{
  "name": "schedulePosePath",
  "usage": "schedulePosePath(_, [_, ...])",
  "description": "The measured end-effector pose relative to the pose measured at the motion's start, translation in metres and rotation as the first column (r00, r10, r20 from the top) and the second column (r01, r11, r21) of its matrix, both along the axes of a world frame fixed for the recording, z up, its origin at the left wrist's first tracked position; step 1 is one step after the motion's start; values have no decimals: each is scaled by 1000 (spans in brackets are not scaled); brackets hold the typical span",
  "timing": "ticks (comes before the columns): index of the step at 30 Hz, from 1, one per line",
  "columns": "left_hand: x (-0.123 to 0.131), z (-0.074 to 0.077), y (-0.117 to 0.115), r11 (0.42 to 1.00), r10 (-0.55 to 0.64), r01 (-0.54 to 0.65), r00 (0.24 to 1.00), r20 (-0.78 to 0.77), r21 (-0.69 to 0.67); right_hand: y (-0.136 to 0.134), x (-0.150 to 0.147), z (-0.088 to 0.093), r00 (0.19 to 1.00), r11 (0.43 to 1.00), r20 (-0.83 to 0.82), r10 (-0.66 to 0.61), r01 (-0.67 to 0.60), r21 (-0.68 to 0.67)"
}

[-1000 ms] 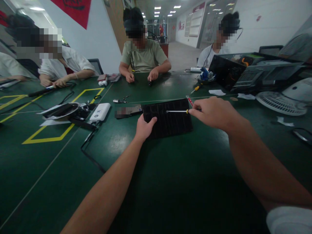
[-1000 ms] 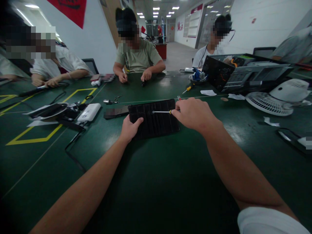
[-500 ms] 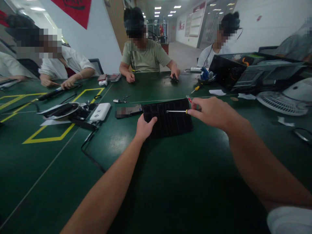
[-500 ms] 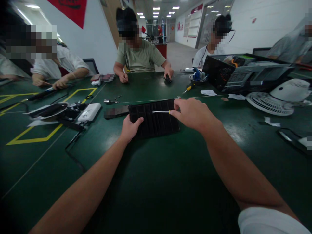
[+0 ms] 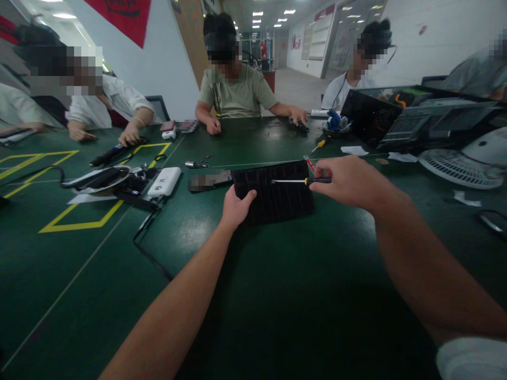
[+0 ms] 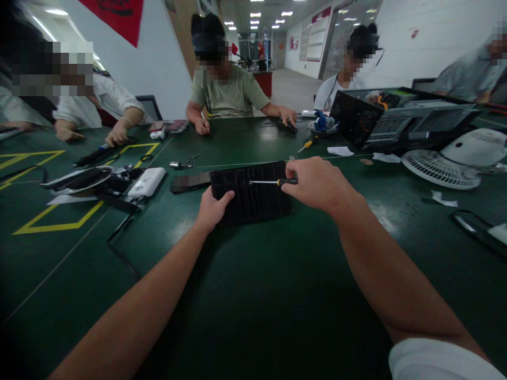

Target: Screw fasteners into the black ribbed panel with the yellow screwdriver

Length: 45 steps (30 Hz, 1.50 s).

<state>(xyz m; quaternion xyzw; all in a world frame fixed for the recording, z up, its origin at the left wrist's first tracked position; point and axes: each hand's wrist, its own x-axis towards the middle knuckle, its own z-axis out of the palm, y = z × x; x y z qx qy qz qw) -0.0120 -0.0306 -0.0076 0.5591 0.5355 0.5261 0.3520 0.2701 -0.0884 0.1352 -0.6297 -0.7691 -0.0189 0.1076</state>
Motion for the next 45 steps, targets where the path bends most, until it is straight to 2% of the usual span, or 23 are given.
schedulePosePath(14, [-1,-3,1,1000,16,-16,1000,-15,0,-2,-3,5,998,999,45,-31,31,11])
schedulePosePath(22, [0,-2,0,1000,6,-6,1000,-7,2,-6,-8,7,991,995,90,-94,96,-10])
schedulePosePath(32, [0,-1,0,1000,4,-4,1000,0,-3,-1,-4,2,998,999,44,-37,37,-7])
schedulePosePath(45, [0,-5,2,1000,4,-5,1000,5,12,-2,-4,2,999,999,35,-38,38,9])
